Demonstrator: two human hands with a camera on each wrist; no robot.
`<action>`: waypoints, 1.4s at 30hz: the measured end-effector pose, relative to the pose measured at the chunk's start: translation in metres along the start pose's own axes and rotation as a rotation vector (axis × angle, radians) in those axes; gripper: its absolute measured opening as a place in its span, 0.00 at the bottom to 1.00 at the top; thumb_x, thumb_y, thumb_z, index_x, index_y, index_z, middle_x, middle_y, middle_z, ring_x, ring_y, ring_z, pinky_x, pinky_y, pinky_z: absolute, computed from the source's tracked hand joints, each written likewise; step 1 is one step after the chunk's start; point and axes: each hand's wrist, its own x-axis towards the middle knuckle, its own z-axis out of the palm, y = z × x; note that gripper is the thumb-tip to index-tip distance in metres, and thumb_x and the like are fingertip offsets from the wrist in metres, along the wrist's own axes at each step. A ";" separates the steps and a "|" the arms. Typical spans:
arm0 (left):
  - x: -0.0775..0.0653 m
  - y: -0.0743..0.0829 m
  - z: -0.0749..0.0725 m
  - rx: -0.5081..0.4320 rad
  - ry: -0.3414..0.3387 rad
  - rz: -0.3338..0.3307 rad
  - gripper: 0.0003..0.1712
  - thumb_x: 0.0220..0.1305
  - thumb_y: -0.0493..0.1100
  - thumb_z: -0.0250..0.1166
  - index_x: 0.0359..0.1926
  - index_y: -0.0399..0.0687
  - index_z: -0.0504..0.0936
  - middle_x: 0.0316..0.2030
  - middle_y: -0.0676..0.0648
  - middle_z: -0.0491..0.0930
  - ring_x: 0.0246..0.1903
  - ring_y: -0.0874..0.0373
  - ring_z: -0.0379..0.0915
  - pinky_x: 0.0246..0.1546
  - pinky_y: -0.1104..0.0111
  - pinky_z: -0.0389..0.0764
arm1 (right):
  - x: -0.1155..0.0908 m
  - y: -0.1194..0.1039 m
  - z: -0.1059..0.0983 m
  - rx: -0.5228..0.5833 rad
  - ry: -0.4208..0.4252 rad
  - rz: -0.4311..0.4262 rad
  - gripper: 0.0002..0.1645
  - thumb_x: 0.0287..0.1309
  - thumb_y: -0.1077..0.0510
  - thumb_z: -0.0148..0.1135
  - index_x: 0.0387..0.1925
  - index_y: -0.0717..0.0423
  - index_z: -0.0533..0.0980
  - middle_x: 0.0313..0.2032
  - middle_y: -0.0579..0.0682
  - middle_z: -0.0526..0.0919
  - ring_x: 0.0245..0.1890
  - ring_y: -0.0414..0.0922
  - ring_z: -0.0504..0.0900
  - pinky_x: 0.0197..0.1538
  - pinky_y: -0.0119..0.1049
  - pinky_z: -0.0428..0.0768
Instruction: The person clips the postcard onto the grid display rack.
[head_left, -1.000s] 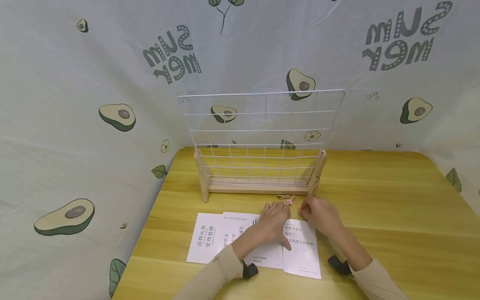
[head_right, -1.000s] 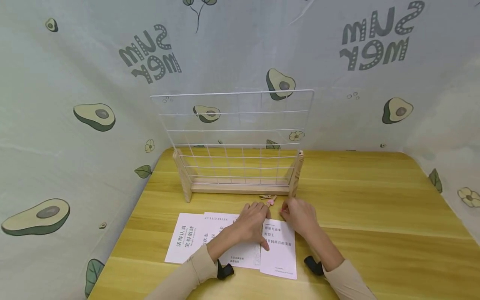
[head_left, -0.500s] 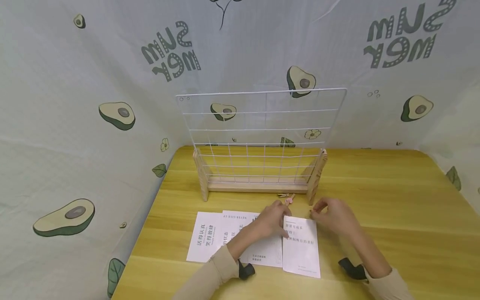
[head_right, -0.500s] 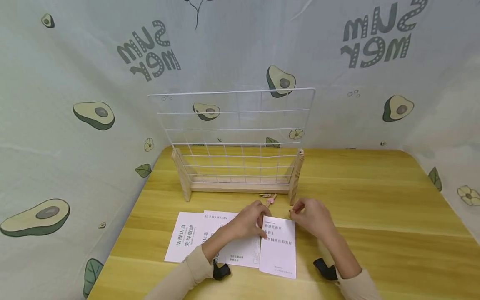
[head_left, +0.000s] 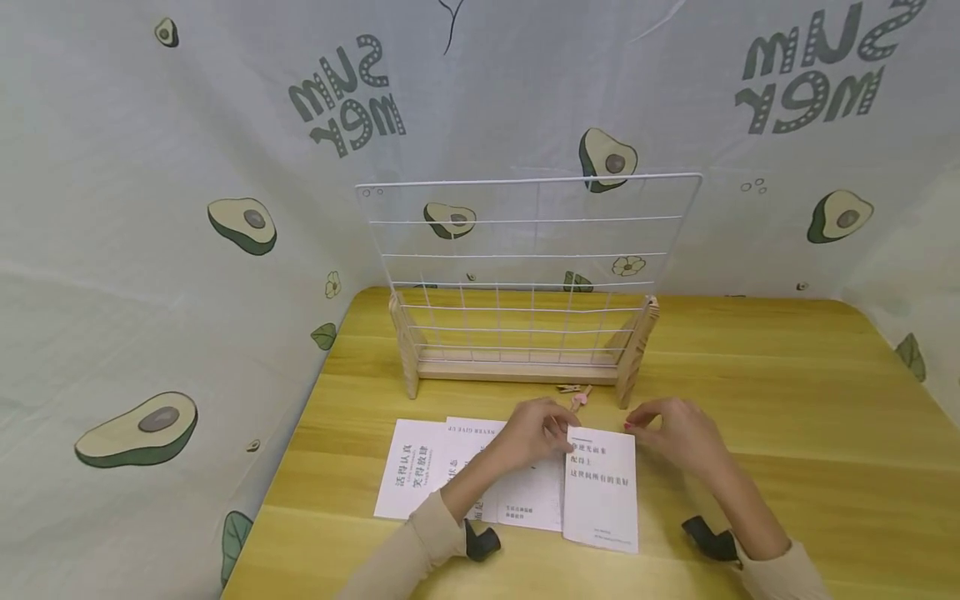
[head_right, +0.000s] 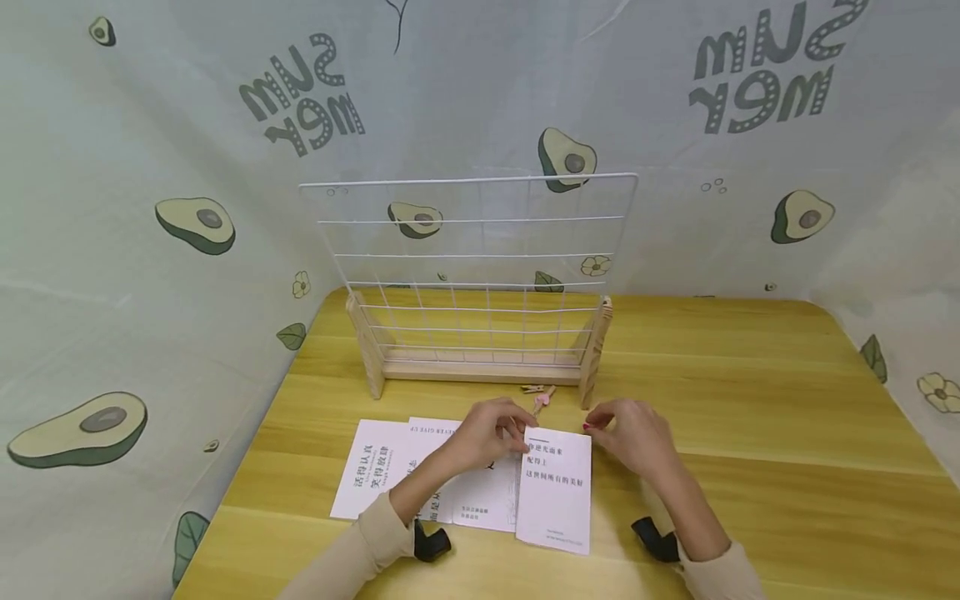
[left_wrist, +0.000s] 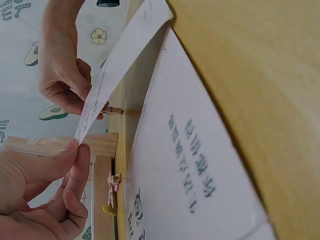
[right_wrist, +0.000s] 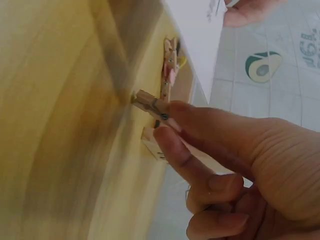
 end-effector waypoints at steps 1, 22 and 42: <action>-0.001 0.000 -0.002 -0.031 0.016 -0.007 0.15 0.57 0.31 0.76 0.47 0.39 0.89 0.38 0.46 0.84 0.31 0.72 0.74 0.33 0.80 0.77 | 0.000 0.000 -0.001 -0.006 -0.006 -0.003 0.04 0.55 0.61 0.74 0.35 0.56 0.89 0.32 0.50 0.91 0.27 0.42 0.76 0.29 0.34 0.66; -0.023 -0.003 -0.088 -0.136 0.360 0.092 0.10 0.60 0.32 0.74 0.43 0.42 0.92 0.35 0.44 0.89 0.30 0.68 0.74 0.30 0.77 0.70 | 0.016 -0.024 -0.004 0.050 0.191 -0.121 0.06 0.50 0.59 0.80 0.32 0.52 0.90 0.19 0.41 0.63 0.20 0.33 0.56 0.23 0.28 0.56; -0.039 0.007 -0.184 -0.046 0.622 0.128 0.09 0.60 0.29 0.73 0.41 0.41 0.93 0.33 0.40 0.87 0.30 0.58 0.70 0.29 0.74 0.66 | 0.046 -0.072 -0.013 0.270 0.266 -0.223 0.05 0.60 0.64 0.73 0.39 0.59 0.89 0.15 0.41 0.59 0.17 0.31 0.51 0.16 0.33 0.54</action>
